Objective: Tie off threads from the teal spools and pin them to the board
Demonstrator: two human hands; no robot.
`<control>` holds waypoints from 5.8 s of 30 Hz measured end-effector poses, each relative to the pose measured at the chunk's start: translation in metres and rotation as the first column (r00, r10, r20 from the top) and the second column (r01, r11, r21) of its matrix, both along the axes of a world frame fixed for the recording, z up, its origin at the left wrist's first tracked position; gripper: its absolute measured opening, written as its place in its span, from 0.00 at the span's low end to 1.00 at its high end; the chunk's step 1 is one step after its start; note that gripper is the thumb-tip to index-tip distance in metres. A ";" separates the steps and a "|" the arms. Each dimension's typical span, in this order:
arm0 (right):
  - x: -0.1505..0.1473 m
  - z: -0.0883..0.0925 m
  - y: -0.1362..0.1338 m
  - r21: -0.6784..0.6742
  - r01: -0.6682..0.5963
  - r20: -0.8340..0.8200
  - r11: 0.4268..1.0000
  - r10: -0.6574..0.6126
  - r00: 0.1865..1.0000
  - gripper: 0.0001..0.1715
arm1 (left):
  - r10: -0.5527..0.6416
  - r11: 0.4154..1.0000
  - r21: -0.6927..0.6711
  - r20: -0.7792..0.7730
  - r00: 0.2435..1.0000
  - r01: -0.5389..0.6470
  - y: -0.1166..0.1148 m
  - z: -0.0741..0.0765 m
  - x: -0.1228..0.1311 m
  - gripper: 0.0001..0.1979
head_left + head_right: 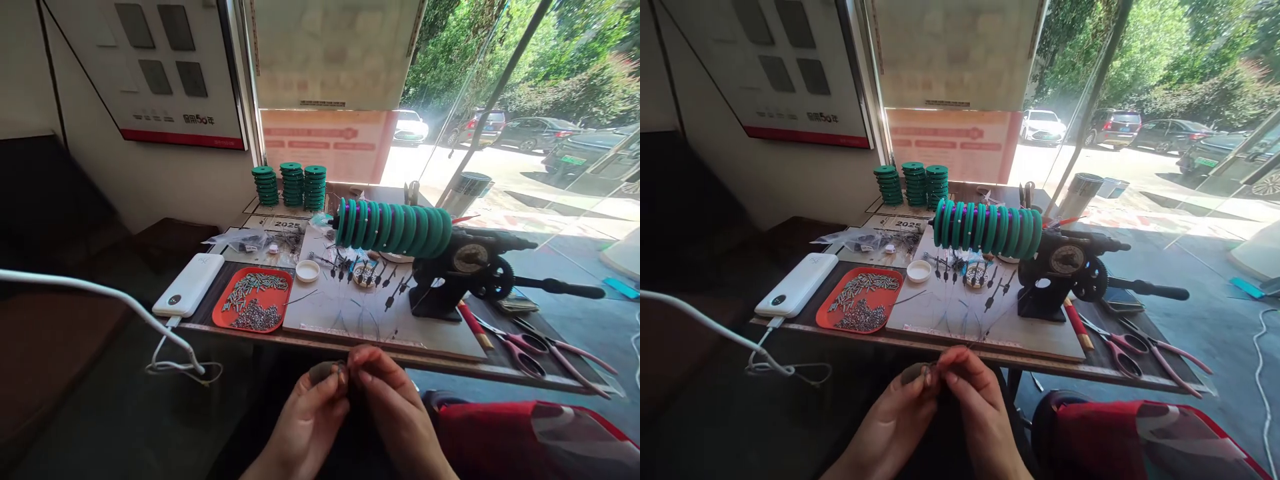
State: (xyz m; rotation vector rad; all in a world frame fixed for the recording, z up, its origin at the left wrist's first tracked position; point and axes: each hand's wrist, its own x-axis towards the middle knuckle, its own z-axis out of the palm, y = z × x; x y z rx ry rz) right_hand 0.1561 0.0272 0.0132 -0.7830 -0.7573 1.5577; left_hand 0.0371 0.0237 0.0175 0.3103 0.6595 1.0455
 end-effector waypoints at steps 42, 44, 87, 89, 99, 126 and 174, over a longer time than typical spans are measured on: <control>0.051 -0.048 -0.032 0.524 -0.621 0.672 0.583 -0.731 -0.120 0.18 | -0.154 0.894 0.157 -0.772 0.617 0.419 0.025 -0.045 0.030 0.05; 0.049 -0.022 -0.016 0.422 -0.755 0.717 0.502 -0.695 -0.061 0.15 | -0.124 0.893 0.184 -0.776 0.619 0.410 0.020 -0.040 0.026 0.08; 0.045 0.003 -0.001 0.616 -0.667 0.689 0.418 -0.697 0.200 0.12 | -0.249 0.960 -0.007 -0.477 0.843 0.279 0.014 -0.008 -0.007 0.02; 0.049 -0.018 -0.014 0.604 -0.705 0.674 0.372 -0.710 0.203 0.12 | -0.320 0.947 -0.090 -0.383 0.867 0.310 0.015 -0.010 -0.002 0.04; 0.039 -0.035 -0.018 0.684 -0.588 0.663 0.432 -0.704 0.254 0.13 | -0.435 0.898 -0.200 -0.283 0.855 0.392 0.019 -0.010 0.001 0.06; -0.019 0.069 0.066 -0.122 -0.564 0.712 0.817 0.468 0.523 0.04 | 0.878 0.444 0.808 -0.479 -0.006 0.387 0.010 -0.018 -0.023 0.09; 0.029 0.021 -0.002 0.575 -0.730 0.668 0.369 -0.727 0.158 0.14 | -0.351 0.936 -0.107 -0.244 0.904 0.335 0.024 0.009 -0.027 0.06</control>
